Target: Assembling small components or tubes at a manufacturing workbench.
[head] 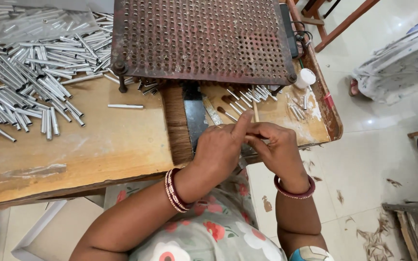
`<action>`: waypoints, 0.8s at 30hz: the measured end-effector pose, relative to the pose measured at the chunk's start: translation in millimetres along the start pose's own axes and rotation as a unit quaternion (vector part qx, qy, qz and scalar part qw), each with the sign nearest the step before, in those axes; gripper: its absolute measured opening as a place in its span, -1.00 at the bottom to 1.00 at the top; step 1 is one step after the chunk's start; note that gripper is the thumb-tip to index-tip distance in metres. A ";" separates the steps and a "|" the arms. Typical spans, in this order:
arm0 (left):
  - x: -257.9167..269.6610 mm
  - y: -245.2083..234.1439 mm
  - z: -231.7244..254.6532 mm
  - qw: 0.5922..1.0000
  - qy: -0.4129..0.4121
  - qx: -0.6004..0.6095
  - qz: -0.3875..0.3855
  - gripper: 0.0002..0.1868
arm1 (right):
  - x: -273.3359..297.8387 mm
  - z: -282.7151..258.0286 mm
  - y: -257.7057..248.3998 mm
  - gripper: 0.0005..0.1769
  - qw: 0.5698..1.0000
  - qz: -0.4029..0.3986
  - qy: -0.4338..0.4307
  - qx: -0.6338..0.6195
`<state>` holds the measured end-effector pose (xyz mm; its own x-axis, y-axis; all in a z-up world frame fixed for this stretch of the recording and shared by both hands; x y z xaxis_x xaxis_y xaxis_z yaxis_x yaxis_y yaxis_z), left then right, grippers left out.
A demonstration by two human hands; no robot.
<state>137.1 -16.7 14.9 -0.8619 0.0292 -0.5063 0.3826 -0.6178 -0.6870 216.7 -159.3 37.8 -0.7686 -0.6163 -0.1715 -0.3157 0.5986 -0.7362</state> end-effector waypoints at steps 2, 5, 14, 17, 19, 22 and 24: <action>4.9 -16.8 4.7 0.997 0.035 -0.029 0.069 -0.30 | 7.9 -26.3 -6.8 -0.49 0.990 0.051 -0.098 0.086; 14.1 -48.2 6.5 0.986 0.058 -0.041 0.149 -0.38 | 20.4 -32.1 2.3 -0.13 0.960 0.086 -0.183 0.195; 62.0 -86.2 -10.4 0.957 0.024 -0.009 0.287 -0.81 | 11.7 5.5 26.8 -0.54 0.987 0.137 -0.052 0.062; 75.1 -85.3 -23.3 0.951 0.011 -0.007 0.310 -0.86 | 7.5 -1.6 29.6 -0.71 0.982 0.158 -0.075 0.066; 79.4 -85.0 -27.7 0.948 -0.006 0.001 0.318 -0.82 | 8.5 -4.9 28.5 -0.72 0.977 0.188 -0.082 0.060; 79.1 -87.9 -36.3 0.934 -0.057 0.070 0.346 -0.79 | 7.4 -6.2 30.4 -0.73 0.973 0.191 -0.109 0.062; 84.0 -83.0 -46.1 0.926 -0.078 0.130 0.347 -0.84 | 8.6 -6.1 31.3 -0.75 0.975 0.193 -0.101 0.051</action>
<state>48.3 73.3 5.3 -0.4842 -0.5470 -0.6829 0.7864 -0.6143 -0.0655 196.8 -142.8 17.3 -0.6911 -0.4495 -0.5659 0.0395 0.7583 -0.6507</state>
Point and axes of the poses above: each hand's wrist, its own x-axis away from the middle knuckle, its own y-axis out of the palm, z = x × y, the point moved 3 cm from there along -x, towards the middle knuckle, and after that the axes turned 10 degrees about y, right-handed, at the moved point
